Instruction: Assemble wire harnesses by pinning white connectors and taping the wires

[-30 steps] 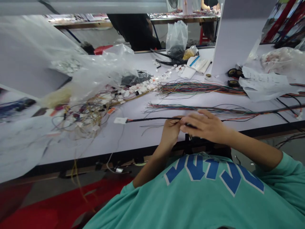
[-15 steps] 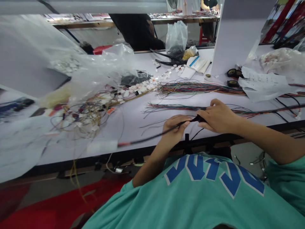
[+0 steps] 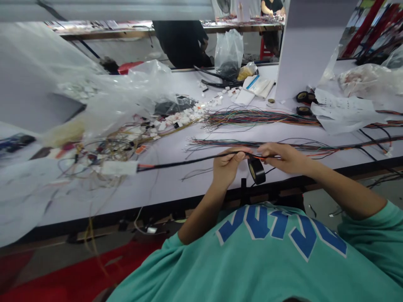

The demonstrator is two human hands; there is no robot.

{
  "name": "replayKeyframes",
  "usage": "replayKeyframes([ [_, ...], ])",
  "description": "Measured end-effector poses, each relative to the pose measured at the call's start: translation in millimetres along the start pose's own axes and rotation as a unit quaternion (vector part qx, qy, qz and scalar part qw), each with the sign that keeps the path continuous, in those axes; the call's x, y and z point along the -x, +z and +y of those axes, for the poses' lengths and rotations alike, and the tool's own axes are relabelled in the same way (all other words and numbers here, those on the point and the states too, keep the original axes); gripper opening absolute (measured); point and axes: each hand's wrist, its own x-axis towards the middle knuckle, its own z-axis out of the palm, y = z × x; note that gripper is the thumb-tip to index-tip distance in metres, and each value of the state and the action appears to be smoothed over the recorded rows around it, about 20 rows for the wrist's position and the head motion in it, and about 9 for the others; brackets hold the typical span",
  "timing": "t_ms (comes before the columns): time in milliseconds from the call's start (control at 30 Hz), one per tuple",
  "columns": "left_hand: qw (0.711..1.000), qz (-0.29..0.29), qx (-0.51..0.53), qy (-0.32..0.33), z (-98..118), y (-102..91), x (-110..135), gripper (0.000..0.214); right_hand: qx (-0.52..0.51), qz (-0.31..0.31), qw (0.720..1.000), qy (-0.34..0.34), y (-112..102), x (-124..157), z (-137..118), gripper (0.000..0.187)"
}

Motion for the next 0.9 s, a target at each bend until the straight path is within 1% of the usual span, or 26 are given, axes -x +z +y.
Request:
replayKeyframes([
  [67,0.999,0.01,0.024,-0.039,0,2.5,-2,0.03,0.037,-0.01,0.999,-0.034,1,4,-4,0.04],
  [100,0.998,0.011,0.035,-0.059,2,3.7,-3,0.031,0.059,-0.015,0.997,-0.04,2,5,-6,0.04],
  [167,0.994,0.004,0.064,-0.091,6,6.1,-4,0.034,0.093,-0.024,0.995,-0.022,5,4,-10,0.034],
  [233,0.99,0.004,0.096,-0.101,9,8.1,-4,0.035,0.101,-0.017,0.995,0.007,7,1,-12,0.03],
  [333,0.989,0.008,0.108,-0.097,11,9.9,-1,0.04,0.095,0.03,0.995,0.034,11,-1,-14,0.028],
  [400,0.994,-0.001,0.058,-0.088,12,10.2,3,0.041,0.109,0.054,0.992,0.044,15,-1,-13,0.025],
  [467,0.996,-0.015,-0.033,-0.079,15,9.9,6,0.033,0.139,0.063,0.987,0.054,20,0,-10,0.023],
  [533,0.99,-0.018,-0.108,-0.084,17,9.4,9,0.025,0.174,0.064,0.981,0.061,24,2,-6,0.023],
  [600,0.987,-0.007,-0.127,-0.102,17,8.7,9,0.024,0.219,0.062,0.972,0.051,26,4,-3,0.025],
  [633,0.986,-0.003,-0.121,-0.113,17,8.3,9,0.025,0.249,0.063,0.966,0.031,26,5,-3,0.027],
  [667,0.986,-0.002,-0.112,-0.125,16,7.8,8,0.026,0.284,0.067,0.956,-0.002,26,5,-3,0.029],
  [700,0.985,-0.001,-0.103,-0.137,14,7.4,6,0.026,0.323,0.072,0.942,-0.052,25,7,-5,0.03],
  [733,0.984,0.001,-0.096,-0.148,13,7.0,4,0.027,0.362,0.077,0.922,-0.116,24,8,-8,0.032],
  [800,0.982,0.006,-0.085,-0.17,12,6.7,1,0.027,0.424,0.074,0.865,-0.258,24,11,-15,0.032],
  [833,0.981,0.005,-0.078,-0.179,12,6.7,-1,0.026,0.446,0.061,0.835,-0.315,24,13,-20,0.03],
  [867,0.98,0.001,-0.07,-0.186,13,6.7,-3,0.026,0.463,0.042,0.811,-0.354,24,16,-25,0.027],
  [900,0.98,-0.005,-0.062,-0.19,13,6.7,-5,0.026,0.479,0.02,0.795,-0.373,24,18,-30,0.025],
])
